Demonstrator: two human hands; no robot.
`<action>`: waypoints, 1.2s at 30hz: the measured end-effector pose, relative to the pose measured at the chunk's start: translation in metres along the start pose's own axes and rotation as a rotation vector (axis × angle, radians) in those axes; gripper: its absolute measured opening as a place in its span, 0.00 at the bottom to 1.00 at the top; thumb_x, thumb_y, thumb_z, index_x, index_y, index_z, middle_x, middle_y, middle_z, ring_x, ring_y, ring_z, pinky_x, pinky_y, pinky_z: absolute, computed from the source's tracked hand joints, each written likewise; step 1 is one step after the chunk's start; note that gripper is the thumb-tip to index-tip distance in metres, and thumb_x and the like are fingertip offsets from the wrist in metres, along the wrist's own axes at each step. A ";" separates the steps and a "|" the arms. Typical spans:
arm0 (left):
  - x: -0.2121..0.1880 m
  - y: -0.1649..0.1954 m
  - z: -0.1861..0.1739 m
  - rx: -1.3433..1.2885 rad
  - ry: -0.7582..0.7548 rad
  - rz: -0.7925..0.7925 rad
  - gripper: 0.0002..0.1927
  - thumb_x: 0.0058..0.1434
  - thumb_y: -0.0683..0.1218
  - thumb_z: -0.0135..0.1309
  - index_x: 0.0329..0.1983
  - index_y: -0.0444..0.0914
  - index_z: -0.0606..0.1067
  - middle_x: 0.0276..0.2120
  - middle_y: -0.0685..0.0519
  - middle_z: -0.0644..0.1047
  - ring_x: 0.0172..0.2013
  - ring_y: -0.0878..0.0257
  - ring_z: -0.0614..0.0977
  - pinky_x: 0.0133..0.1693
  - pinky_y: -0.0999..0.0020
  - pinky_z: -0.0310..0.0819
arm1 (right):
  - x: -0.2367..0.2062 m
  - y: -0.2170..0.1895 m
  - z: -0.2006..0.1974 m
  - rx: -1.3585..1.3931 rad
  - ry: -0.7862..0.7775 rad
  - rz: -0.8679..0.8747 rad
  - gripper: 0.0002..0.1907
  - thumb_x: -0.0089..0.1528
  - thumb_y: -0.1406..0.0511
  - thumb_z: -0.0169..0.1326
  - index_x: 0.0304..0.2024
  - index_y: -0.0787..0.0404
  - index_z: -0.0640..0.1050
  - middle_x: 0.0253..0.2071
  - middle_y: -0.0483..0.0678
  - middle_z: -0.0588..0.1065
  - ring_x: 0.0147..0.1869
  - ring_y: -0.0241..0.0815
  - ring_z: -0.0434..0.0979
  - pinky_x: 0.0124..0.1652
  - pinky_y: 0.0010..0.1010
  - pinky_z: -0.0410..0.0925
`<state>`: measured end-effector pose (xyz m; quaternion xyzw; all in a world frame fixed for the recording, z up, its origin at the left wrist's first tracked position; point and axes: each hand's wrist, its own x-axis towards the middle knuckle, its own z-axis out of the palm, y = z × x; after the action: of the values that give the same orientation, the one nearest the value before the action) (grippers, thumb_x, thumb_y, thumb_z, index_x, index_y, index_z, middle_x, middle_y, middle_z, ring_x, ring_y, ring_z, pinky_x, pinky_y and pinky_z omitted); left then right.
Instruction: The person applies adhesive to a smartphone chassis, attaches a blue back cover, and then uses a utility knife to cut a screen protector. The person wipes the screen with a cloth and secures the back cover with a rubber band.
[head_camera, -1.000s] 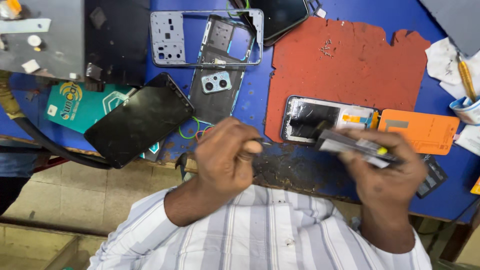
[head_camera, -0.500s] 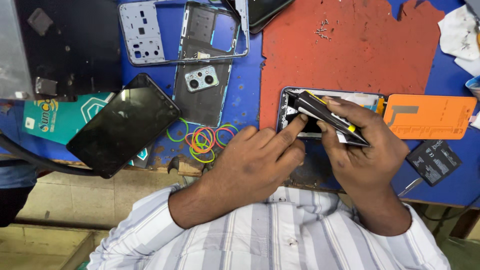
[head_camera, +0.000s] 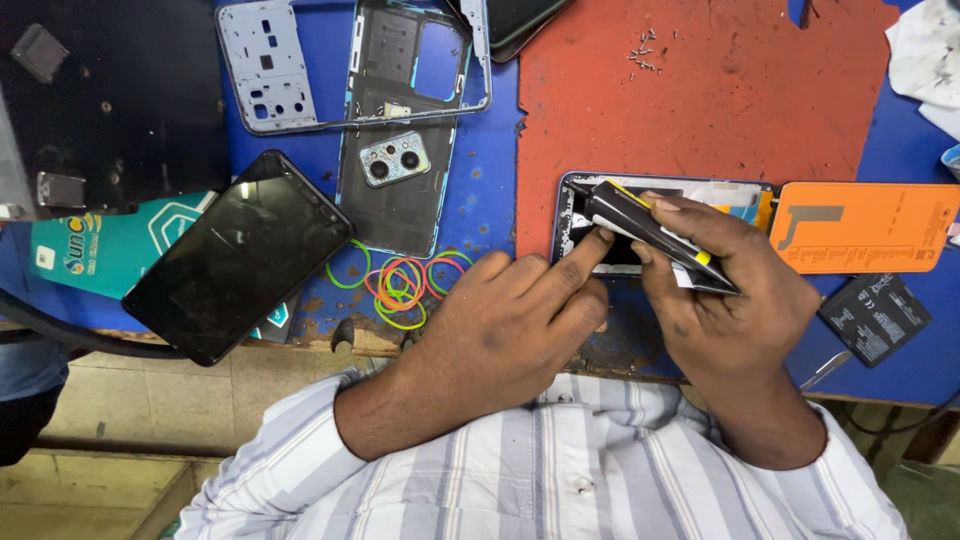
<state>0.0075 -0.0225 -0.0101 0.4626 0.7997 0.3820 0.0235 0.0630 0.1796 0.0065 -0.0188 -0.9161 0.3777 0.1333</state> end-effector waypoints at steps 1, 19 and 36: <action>0.000 0.000 0.000 -0.006 0.000 -0.003 0.07 0.68 0.46 0.58 0.42 0.38 0.75 0.63 0.42 0.74 0.33 0.63 0.71 0.37 0.64 0.62 | 0.000 0.000 0.000 -0.006 0.000 -0.006 0.13 0.68 0.75 0.64 0.52 0.72 0.75 0.50 0.59 0.80 0.56 0.45 0.84 0.55 0.29 0.77; 0.002 0.000 -0.001 0.006 0.006 0.007 0.08 0.68 0.47 0.58 0.42 0.37 0.75 0.62 0.41 0.74 0.33 0.62 0.72 0.37 0.63 0.63 | 0.004 -0.003 0.000 -0.052 0.021 -0.049 0.12 0.65 0.77 0.63 0.47 0.74 0.74 0.48 0.62 0.80 0.56 0.50 0.84 0.57 0.35 0.77; 0.003 0.000 0.000 0.013 -0.016 0.004 0.07 0.68 0.47 0.58 0.40 0.38 0.74 0.62 0.41 0.74 0.33 0.62 0.71 0.36 0.63 0.62 | -0.004 0.007 -0.002 -0.069 0.040 -0.027 0.11 0.70 0.74 0.66 0.50 0.72 0.75 0.49 0.59 0.81 0.55 0.45 0.85 0.55 0.28 0.78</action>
<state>0.0059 -0.0207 -0.0090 0.4675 0.8010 0.3730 0.0261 0.0671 0.1858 0.0022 -0.0184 -0.9259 0.3435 0.1560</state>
